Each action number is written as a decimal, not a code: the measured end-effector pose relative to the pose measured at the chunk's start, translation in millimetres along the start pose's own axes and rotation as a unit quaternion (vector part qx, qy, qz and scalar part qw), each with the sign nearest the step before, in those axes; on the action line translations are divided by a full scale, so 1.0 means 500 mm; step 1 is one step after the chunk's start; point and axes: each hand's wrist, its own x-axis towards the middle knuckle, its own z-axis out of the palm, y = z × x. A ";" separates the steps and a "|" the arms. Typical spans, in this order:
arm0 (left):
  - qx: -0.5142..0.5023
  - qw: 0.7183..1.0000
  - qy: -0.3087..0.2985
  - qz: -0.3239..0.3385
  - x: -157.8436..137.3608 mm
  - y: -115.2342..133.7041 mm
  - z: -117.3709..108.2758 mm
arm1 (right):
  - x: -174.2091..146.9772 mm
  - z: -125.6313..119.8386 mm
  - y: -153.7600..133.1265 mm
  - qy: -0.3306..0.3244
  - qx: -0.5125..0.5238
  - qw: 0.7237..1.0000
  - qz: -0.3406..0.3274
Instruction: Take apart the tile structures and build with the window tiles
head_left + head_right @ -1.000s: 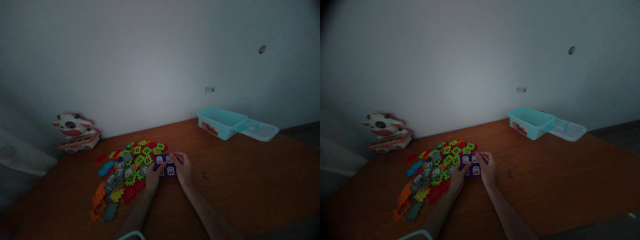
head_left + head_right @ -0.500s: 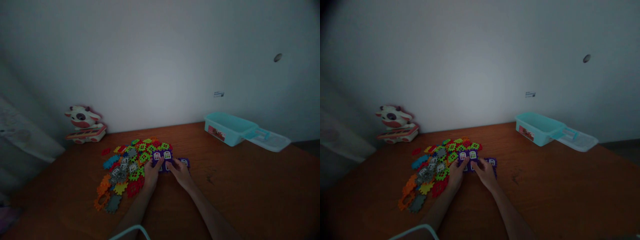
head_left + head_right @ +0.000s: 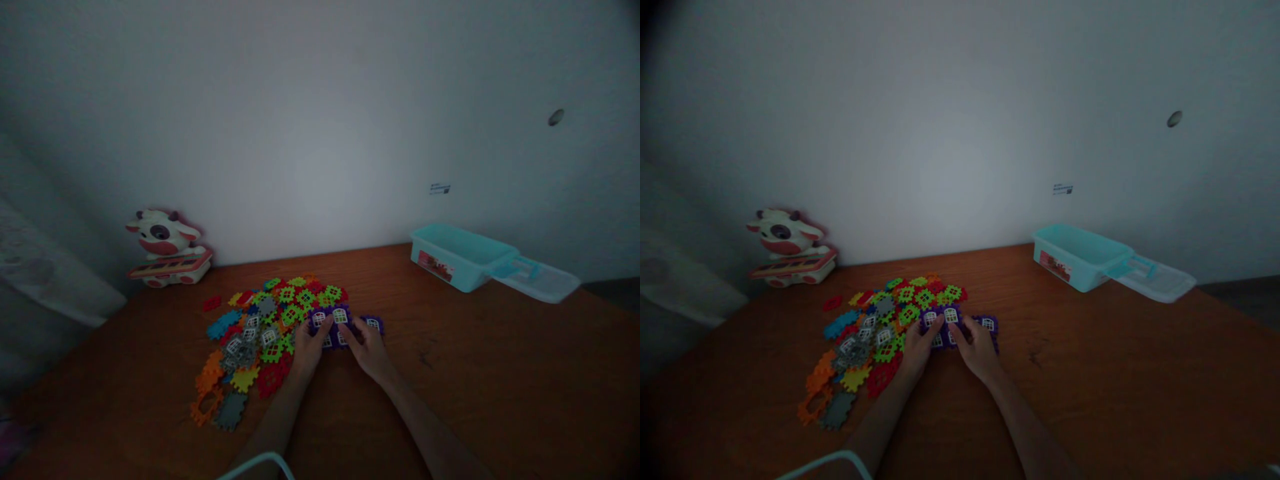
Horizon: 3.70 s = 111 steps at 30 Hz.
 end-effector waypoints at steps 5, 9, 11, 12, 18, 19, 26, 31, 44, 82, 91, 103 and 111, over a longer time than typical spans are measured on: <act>-0.024 1.000 -0.005 -0.002 -0.003 0.002 0.000 | -0.001 -0.004 -0.007 -0.005 -0.056 0.998 -0.036; -0.142 0.987 0.019 -0.066 -0.006 0.011 0.013 | 0.040 -0.054 -0.021 -0.061 -0.008 0.997 -0.042; -0.193 0.977 0.042 -0.081 -0.005 0.015 0.018 | 0.070 -0.091 -0.019 0.000 0.036 0.999 0.005; -0.208 0.973 0.048 -0.085 -0.003 0.016 0.020 | 0.083 -0.110 -0.014 0.043 0.032 0.999 0.008; -0.189 0.976 0.048 -0.100 0.002 0.010 0.018 | 0.096 -0.184 0.049 0.007 -0.082 0.996 0.024; -0.180 0.978 0.038 -0.101 0.000 0.007 0.018 | 0.090 -0.186 0.055 -0.002 -0.087 0.996 0.024; -0.131 0.989 -0.011 -0.072 -0.017 -0.013 0.028 | 0.078 -0.178 0.063 -0.083 -0.267 0.960 -0.036; -0.118 0.990 -0.002 -0.072 -0.024 -0.021 0.036 | 0.081 -0.180 0.076 -0.060 -0.237 0.970 -0.002; -0.120 0.984 -0.046 -0.125 -0.037 -0.025 0.051 | 0.084 -0.164 0.040 0.038 -0.025 0.993 0.108; -0.158 0.972 0.015 -0.171 -0.029 -0.011 0.053 | 0.082 -0.123 0.031 0.080 0.284 0.929 0.225; -0.162 0.972 0.006 -0.168 -0.028 -0.014 0.052 | 0.077 -0.116 0.036 0.086 0.288 0.935 0.189; -0.134 0.982 -0.001 -0.131 -0.025 -0.021 0.049 | 0.065 -0.095 0.030 0.003 0.282 0.930 0.234; -0.108 0.989 -0.006 -0.103 -0.024 -0.031 0.046 | 0.057 -0.089 0.022 -0.038 0.277 0.931 0.235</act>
